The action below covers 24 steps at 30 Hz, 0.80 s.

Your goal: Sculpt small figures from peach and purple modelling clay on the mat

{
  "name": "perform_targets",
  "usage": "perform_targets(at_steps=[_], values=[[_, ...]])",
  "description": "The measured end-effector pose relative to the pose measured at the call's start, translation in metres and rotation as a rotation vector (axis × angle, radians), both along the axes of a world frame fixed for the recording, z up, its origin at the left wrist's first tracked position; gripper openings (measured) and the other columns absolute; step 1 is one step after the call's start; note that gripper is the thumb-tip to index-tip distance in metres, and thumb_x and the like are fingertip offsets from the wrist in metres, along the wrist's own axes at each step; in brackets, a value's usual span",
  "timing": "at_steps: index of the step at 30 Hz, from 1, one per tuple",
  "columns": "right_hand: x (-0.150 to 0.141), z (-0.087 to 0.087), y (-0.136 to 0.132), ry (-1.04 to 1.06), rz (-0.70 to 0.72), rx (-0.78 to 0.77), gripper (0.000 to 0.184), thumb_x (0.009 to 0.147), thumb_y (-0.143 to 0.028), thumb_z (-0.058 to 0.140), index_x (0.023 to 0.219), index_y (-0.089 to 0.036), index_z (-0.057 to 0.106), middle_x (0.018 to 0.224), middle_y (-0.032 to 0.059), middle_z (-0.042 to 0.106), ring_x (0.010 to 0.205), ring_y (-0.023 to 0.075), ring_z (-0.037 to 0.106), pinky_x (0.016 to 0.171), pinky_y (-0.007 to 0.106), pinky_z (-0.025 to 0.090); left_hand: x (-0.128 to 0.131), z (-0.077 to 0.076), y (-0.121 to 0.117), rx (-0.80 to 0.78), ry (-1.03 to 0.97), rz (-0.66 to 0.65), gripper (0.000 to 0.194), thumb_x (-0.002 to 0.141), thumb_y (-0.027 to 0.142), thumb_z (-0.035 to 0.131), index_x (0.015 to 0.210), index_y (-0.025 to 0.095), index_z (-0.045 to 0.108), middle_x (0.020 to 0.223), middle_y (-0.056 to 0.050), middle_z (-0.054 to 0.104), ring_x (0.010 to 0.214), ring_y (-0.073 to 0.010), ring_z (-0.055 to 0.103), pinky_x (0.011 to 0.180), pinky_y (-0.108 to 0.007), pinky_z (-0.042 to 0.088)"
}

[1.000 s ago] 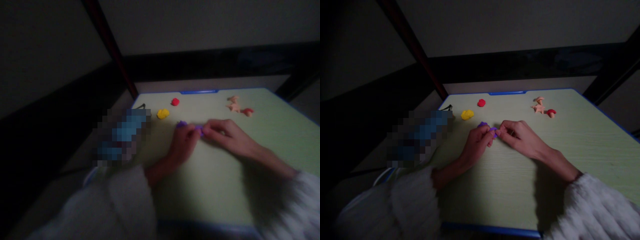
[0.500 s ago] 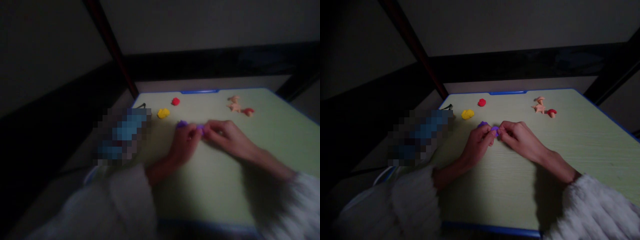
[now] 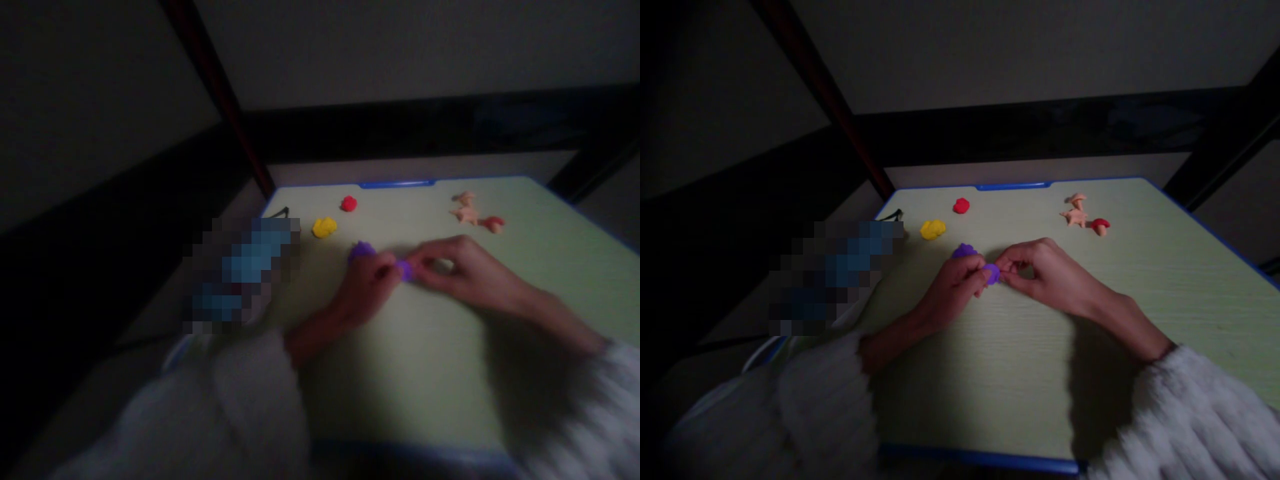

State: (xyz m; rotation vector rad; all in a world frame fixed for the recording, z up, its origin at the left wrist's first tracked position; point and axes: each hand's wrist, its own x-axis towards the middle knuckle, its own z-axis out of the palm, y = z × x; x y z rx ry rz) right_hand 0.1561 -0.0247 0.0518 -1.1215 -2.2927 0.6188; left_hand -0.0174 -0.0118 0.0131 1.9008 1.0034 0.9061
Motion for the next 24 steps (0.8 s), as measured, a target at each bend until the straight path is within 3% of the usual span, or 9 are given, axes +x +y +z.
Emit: perform_targets(at_steps=[9, 24], values=[[-0.0042, 0.0015, -0.0026, -0.030, -0.053, 0.022, 0.013, 0.080, -0.023, 0.058, 0.074, -0.017, 0.067, 0.068, 0.0014, 0.070, 0.062, 0.0146, 0.063, 0.059, 0.024, 0.049, 0.0005, 0.0005, -0.0010, 0.021, -0.064, 0.079, 0.027, 0.080, 0.024, 0.045, 0.054, 0.017, 0.042, 0.049, 0.005, 0.041, 0.051, -0.0073, 0.036, 0.051, -0.022, 0.028], [-0.0054, -0.0050, -0.0058, -0.172, -0.132, 0.229, 0.016, 0.079, -0.027, 0.060, 0.078, -0.016, 0.071, 0.072, 0.0056, 0.073, 0.062, 0.0184, 0.067, 0.057, 0.027, 0.049, 0.0019, -0.0021, -0.0025, 0.115, 0.025, 0.131, 0.027, 0.080, 0.023, 0.046, 0.054, 0.017, 0.041, 0.050, 0.006, 0.035, 0.050, -0.0068, 0.034, 0.050, -0.023, 0.025]])
